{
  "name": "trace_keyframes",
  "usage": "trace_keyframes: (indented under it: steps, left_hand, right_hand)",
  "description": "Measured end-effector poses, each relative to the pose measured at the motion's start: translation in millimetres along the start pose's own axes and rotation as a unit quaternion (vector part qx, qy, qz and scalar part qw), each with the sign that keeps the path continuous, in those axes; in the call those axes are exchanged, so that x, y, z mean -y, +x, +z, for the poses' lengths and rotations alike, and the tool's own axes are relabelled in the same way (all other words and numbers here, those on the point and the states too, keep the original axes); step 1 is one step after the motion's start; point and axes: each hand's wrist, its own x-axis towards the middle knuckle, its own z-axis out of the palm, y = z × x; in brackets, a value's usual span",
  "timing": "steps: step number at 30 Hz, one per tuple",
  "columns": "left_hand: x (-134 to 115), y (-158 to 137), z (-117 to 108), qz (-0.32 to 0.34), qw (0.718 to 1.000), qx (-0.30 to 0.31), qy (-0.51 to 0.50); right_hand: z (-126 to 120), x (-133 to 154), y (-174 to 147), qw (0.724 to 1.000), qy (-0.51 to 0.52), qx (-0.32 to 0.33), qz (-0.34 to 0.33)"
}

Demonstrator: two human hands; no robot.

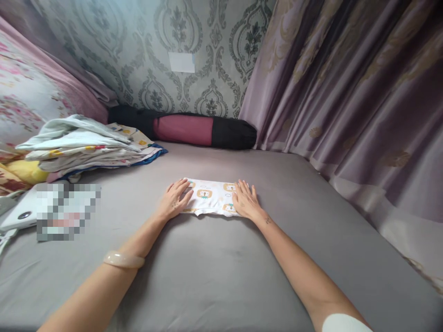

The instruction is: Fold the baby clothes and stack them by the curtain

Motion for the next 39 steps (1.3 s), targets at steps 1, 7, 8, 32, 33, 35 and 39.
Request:
trace_keyframes:
  steps: [1, 7, 8, 32, 33, 35, 39]
  left_hand:
    - [0, -1, 0, 0.005, 1.0, -0.004, -0.001]
    - [5, -1, 3, 0.01, 1.0, -0.017, -0.007]
    - [5, -1, 3, 0.008, 1.0, -0.019, -0.009]
    - [7, 2, 4, -0.021, 0.997, -0.059, -0.052]
    - [7, 3, 4, -0.021, 0.997, -0.06, -0.051]
    - [8, 3, 5, -0.02, 0.997, -0.058, -0.05]
    - [9, 3, 5, -0.025, 0.997, -0.056, -0.051]
  right_hand:
    - [0, 4, 1, 1.0, 0.003, 0.001, -0.01]
    - [10, 16, 6, 1.0, 0.014, 0.02, -0.012]
    - [10, 15, 6, 1.0, 0.014, 0.019, -0.011]
    - [11, 41, 9, 0.999, 0.004, 0.017, -0.036]
    - [10, 43, 9, 0.999, 0.002, 0.018, -0.035]
    - [7, 48, 10, 0.999, 0.003, 0.019, -0.032]
    - [4, 66, 13, 0.999, 0.024, 0.016, -0.037]
